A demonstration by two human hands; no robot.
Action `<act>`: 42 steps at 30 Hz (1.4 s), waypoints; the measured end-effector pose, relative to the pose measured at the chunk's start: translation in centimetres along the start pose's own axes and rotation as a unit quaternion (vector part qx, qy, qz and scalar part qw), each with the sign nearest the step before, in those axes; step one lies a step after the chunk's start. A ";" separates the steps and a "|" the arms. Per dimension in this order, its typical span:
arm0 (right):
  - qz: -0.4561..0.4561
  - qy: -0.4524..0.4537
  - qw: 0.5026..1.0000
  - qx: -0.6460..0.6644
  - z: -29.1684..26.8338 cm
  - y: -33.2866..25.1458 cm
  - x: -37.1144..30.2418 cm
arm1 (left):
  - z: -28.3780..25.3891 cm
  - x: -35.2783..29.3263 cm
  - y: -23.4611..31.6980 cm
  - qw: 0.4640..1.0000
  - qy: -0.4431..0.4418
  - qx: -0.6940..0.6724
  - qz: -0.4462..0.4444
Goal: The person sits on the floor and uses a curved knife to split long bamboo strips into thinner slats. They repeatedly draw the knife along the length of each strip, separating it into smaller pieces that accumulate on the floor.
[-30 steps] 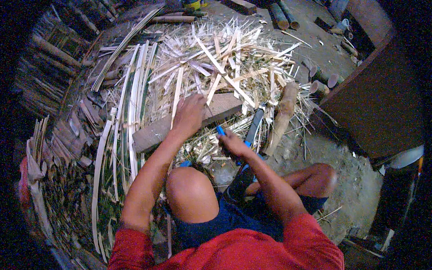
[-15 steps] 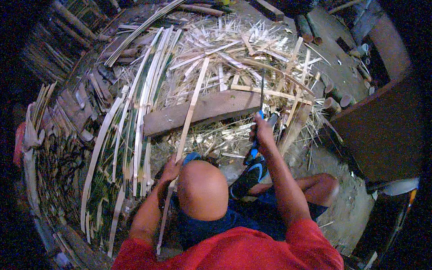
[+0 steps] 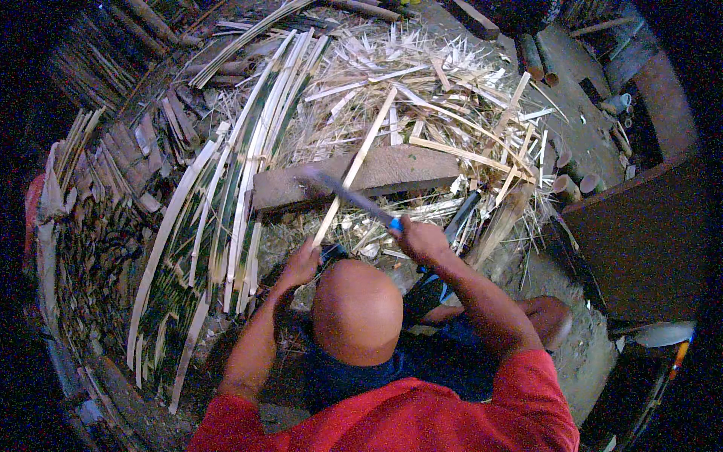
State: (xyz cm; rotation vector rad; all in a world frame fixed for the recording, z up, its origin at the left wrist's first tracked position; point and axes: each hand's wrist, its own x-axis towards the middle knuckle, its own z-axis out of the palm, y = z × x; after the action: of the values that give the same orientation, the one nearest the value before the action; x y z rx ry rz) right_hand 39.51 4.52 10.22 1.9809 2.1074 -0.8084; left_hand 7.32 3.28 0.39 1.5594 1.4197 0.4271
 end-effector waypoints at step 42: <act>0.113 0.202 0.973 0.002 -4.0 6.2 7.0 | -3.7 -6.2 -1.0 0.966 -0.003 0.199 -0.163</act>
State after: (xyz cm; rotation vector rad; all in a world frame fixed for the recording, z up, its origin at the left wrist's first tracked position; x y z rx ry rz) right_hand 45.60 12.51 8.72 2.5021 2.0068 -0.3939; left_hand 2.23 -0.96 3.40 1.5878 1.7979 -0.0668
